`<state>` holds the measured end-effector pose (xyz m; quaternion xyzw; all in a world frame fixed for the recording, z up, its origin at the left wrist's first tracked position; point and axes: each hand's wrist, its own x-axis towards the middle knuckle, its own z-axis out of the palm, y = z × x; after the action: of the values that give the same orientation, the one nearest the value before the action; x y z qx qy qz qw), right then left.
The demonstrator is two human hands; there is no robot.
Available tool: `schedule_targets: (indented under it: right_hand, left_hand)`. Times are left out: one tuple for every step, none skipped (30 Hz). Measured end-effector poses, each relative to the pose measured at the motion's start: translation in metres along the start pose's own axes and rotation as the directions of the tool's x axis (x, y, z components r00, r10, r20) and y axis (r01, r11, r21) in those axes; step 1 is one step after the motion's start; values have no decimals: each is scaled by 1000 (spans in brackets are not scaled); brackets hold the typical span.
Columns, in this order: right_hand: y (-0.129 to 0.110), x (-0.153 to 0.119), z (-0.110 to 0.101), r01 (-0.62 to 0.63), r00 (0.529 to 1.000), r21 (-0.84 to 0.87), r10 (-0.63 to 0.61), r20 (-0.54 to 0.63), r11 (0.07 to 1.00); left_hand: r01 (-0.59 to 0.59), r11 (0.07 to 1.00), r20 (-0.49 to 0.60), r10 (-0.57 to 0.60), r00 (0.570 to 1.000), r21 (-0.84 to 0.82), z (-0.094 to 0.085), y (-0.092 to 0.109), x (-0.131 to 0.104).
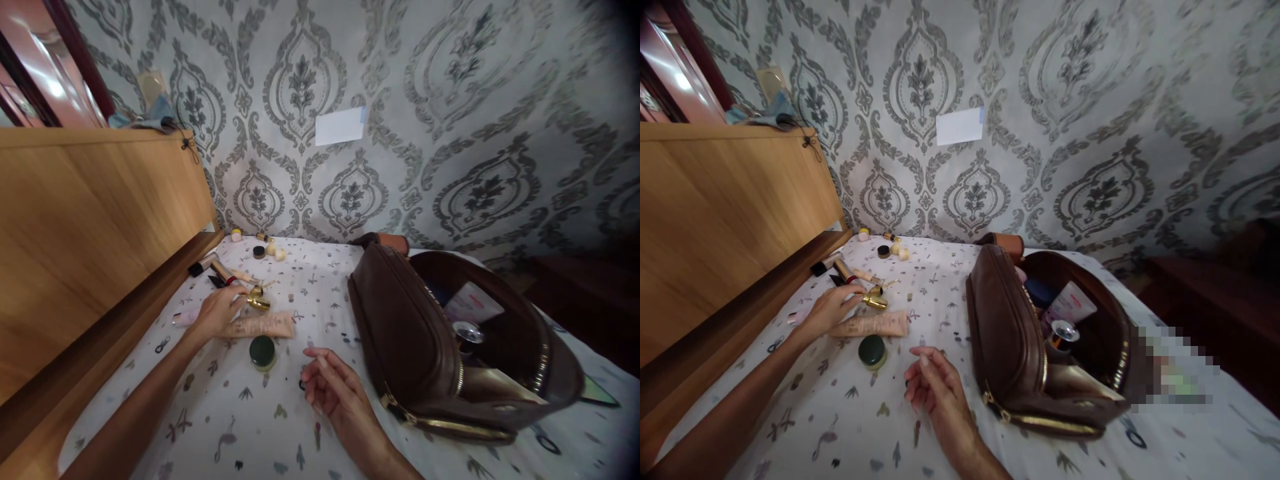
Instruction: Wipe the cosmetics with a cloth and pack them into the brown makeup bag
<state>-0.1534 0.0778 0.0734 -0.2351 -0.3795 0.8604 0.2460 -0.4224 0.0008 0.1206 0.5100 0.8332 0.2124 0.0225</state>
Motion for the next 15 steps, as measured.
schedule_targets:
  right_hand:
    - [0, 0, -1, -3, 1000, 1, 3, 1, 1000]
    - [1, 0, -2, -5, 1000, 2, 5, 2, 1000]
    - [1, 0, -2, -7, 1000, 2, 7, 4, 1000]
    - [1, 0, -3, -8, 1000, 0, 8, 5, 1000]
    - [1, 0, -3, -10, 1000, -1, 10, 8, 1000]
    - [1, 0, -3, -13, 1000, -2, 13, 10, 1000]
    - [0, 0, -3, -18, 1000, -3, 18, 12, 1000]
    - [-1, 0, -3, -28, 1000, -2, 28, 14, 1000]
    - [-1, 0, -2, -38, 999, 2, 38, 14, 999]
    - [-2, 0, -2, -46, 999, 10, 46, 12, 999]
    - [-2, 0, -1, -52, 999, 21, 51, 5, 998]
    - [-2, 0, 0, -54, 999, 36, 54, -1, 998]
    - [-2, 1, 0, -55, 998, 53, 56, -5, 997]
    - [-2, 1, 0, -59, 998, 72, 60, -7, 996]
    - [-2, 2, 0, -67, 998, 89, 68, -9, 994]
  left_hand:
    - [9, 1000, 29, -10, 1000, 25, -3, -2, 1]
    - [15, 999, 58, -17, 998, 47, -5, -3, 1]
    - [19, 997, 88, -25, 996, 69, -8, -4, 2]
    - [21, 996, 117, -32, 993, 90, -11, -5, 4]
    - [21, 994, 144, -36, 989, 108, -14, -6, 6]
    - [18, 992, 167, -39, 985, 125, -17, -8, 9]
    - [13, 990, 184, -39, 982, 139, -20, -9, 13]
    - [7, 989, 195, -36, 980, 150, -23, -10, 19]
    - [0, 987, 200, -33, 979, 159, -27, -13, 28]
    - [-3, 986, 200, -31, 979, 166, -30, -15, 38]
    - [0, 984, 194, -34, 980, 176, -34, -19, 52]
    - [10, 982, 182, -45, 982, 189, -38, -23, 68]
    - [29, 978, 160, -63, 985, 206, -41, -29, 86]
    - [58, 972, 128, -89, 988, 227, -43, -34, 105]
    - [102, 963, 85, -127, 988, 251, -44, -41, 125]
